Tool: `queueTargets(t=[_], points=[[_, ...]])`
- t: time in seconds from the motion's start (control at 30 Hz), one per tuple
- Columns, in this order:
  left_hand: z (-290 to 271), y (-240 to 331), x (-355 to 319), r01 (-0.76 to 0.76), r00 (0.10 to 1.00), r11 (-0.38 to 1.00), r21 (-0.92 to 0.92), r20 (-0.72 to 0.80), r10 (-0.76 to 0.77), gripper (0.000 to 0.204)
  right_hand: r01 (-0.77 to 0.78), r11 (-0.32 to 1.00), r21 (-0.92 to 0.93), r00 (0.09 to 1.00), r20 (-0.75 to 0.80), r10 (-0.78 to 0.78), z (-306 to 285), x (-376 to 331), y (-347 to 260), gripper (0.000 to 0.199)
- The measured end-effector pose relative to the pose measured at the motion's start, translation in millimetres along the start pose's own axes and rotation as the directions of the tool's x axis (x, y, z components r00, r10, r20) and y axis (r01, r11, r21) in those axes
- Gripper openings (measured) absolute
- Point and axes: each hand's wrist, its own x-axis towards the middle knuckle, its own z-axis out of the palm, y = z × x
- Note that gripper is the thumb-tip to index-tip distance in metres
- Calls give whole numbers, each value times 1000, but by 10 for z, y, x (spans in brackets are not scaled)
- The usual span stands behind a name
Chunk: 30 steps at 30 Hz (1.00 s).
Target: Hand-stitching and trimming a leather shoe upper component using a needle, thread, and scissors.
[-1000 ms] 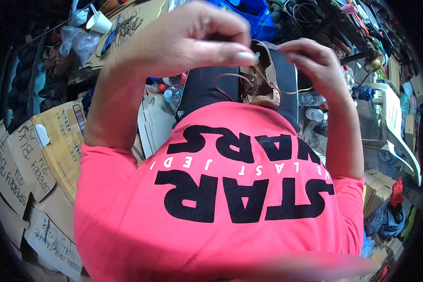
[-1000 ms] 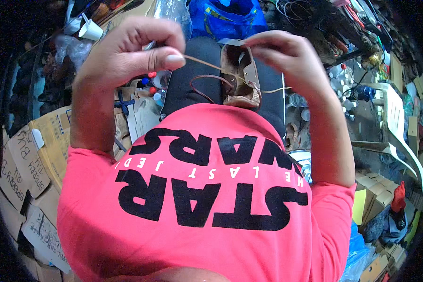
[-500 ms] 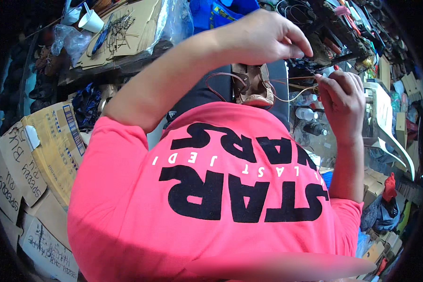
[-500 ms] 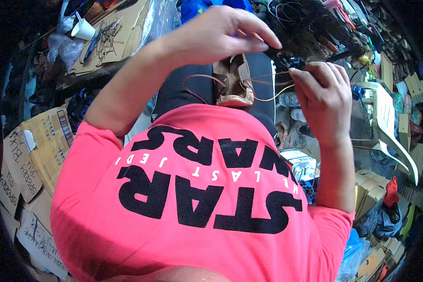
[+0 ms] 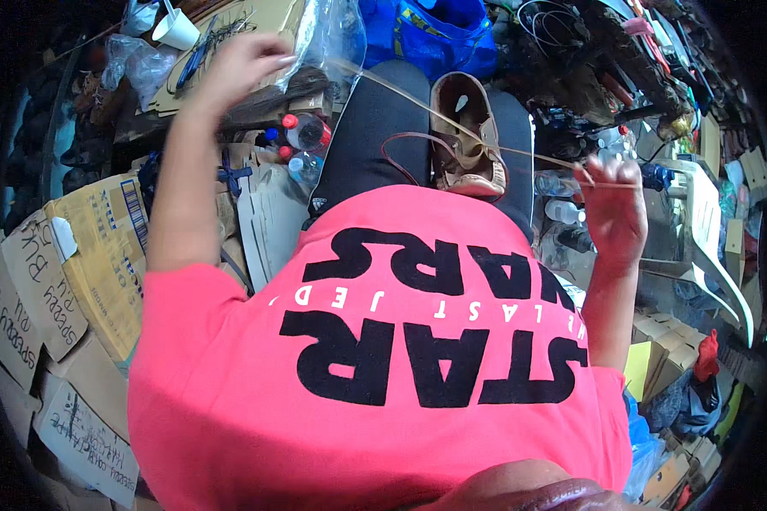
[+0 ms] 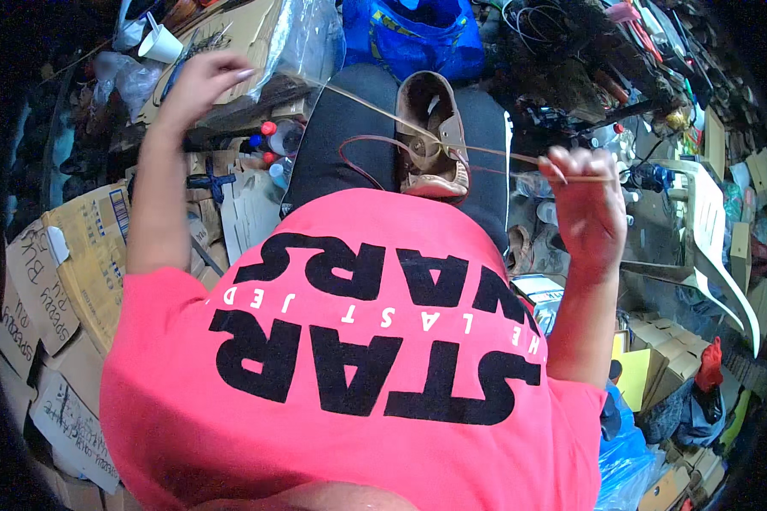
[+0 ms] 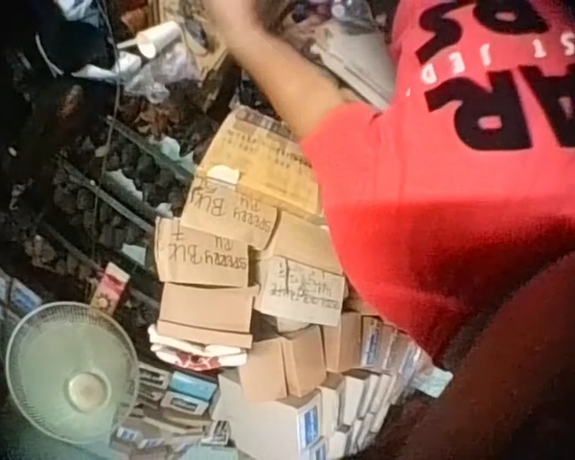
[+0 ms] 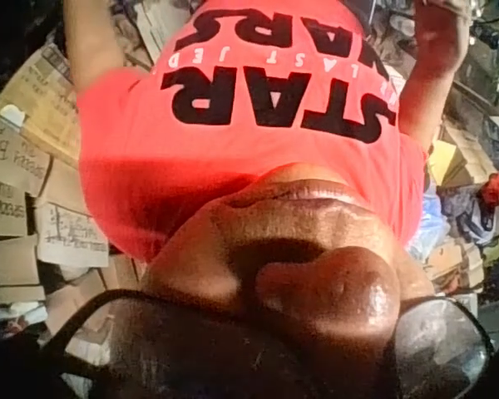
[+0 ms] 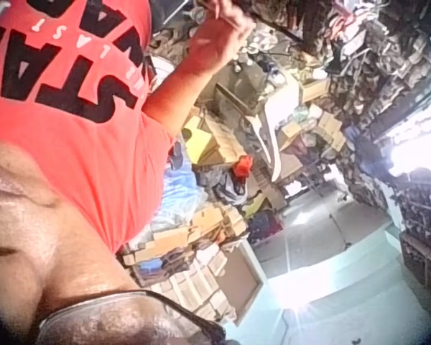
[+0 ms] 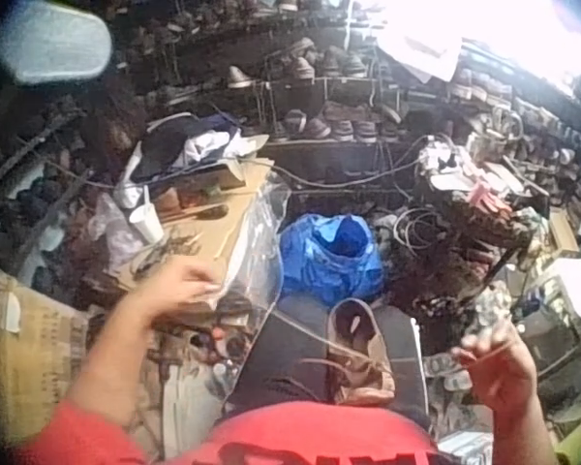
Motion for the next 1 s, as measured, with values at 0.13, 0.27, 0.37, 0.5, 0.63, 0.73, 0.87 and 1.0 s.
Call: queueTargets(t=[0.13,0.27,0.37,0.5,0.63,0.73,0.87,1.0], points=[[-285,-632,-527,355,932,909,220,-1,-363,19,-292,923,-252,956,-118,270,-652,-543,-196,17],[155,-159,-418,199,976,886,419,-167,-140,29,-648,235,-724,723,-488,489,-523,-647,-285,33],[717,526,-47,-246,968,969,15,-50,246,31,-695,-128,-708,538,-630,560,-580,-506,-178,40],[1402,1151,126,-431,899,901,42,99,426,29,-157,25,-987,946,-144,292,-46,-60,359,48],[1406,1063,191,-443,867,889,115,307,393,25,-68,-89,-994,949,-93,302,-207,116,545,21],[1234,879,203,-72,949,875,-479,238,208,29,-30,198,-980,985,-63,-160,-237,363,657,17],[1405,1048,344,42,956,204,-978,99,276,42,-155,953,-260,951,-299,73,19,802,926,30],[1616,1110,494,218,947,-295,-930,129,294,44,-244,930,275,926,-219,308,-150,842,1033,29]])
